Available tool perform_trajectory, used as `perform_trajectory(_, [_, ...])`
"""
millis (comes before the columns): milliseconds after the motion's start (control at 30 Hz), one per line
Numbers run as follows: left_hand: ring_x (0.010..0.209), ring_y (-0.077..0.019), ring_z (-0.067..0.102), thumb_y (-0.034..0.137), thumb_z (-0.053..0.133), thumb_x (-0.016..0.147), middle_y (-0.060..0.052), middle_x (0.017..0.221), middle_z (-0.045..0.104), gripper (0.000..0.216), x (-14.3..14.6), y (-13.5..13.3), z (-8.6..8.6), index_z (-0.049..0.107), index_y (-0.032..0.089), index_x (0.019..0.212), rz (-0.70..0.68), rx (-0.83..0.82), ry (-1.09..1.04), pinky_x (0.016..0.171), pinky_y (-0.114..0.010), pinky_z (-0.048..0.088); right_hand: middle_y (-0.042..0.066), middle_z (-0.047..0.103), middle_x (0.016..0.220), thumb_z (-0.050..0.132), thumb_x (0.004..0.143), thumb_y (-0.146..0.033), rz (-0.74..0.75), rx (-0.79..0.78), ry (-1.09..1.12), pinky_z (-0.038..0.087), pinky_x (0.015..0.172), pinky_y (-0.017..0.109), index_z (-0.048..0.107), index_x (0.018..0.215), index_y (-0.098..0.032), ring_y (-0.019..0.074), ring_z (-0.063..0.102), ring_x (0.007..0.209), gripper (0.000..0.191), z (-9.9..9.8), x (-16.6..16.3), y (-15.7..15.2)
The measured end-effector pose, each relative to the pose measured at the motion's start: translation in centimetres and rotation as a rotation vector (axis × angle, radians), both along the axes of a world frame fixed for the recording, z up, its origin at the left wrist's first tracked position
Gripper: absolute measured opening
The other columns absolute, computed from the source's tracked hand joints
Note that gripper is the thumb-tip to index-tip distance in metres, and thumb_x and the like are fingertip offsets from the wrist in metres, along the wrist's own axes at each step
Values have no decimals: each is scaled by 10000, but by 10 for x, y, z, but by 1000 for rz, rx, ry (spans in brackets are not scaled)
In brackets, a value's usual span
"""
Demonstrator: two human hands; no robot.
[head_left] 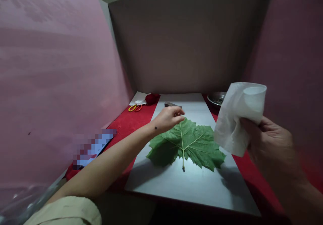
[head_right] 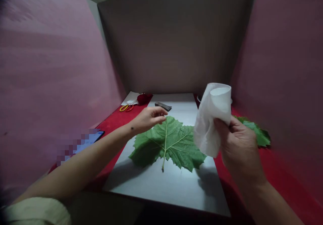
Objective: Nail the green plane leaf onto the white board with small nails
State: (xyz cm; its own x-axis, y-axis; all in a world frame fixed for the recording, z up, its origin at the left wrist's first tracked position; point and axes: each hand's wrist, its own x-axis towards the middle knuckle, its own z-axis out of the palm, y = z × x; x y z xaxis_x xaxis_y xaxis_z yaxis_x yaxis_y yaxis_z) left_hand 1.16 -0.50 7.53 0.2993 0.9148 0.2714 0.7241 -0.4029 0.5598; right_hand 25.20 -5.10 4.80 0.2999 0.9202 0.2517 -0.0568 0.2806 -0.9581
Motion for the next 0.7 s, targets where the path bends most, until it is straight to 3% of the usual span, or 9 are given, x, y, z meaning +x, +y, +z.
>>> perform_trajectory(67, [676,-182,585,207,571,768,-39,650,586,87,-9,9,-16,617,136,748,89,-9,97,629,-290,435,14,684,880,689,707,-452,-90,-70,-110,488,571,216,679,1035,-248,174,627,762,387,-9,6,-8])
perform_trajectory(167, [593,-176,544,256,582,758,-25,548,546,175,-14,-1,-24,584,162,610,124,-30,174,592,-287,392,10,701,883,682,679,-509,-154,-196,-230,499,556,223,679,1030,-268,212,644,799,426,-21,9,-24])
perform_trajectory(300, [585,-156,541,403,556,792,-22,617,603,244,-5,-45,-21,596,190,680,50,-102,279,552,-259,358,8,712,949,671,658,-550,-192,-308,-265,548,613,271,682,1020,-294,279,641,933,443,-28,10,-45])
perform_trajectory(400, [678,-231,605,530,543,770,-71,712,651,341,8,-73,-28,610,198,812,63,-166,461,554,-289,372,16,720,904,660,659,-569,-255,-334,-269,562,586,291,694,947,-315,300,633,961,385,-25,9,-57])
perform_trajectory(533, [765,-323,645,367,481,809,-153,814,677,244,25,-88,-47,603,171,887,131,-186,627,594,-354,410,9,720,900,634,682,-581,-330,-283,-256,556,518,307,692,917,-337,309,638,943,344,-23,14,-69])
perform_trajectory(700, [767,-342,651,240,420,796,-180,817,673,207,33,-95,-56,594,155,869,199,-167,654,594,-374,416,-14,698,1010,597,734,-562,-294,-274,-378,530,469,309,610,1108,-422,312,630,962,399,-43,48,-79])
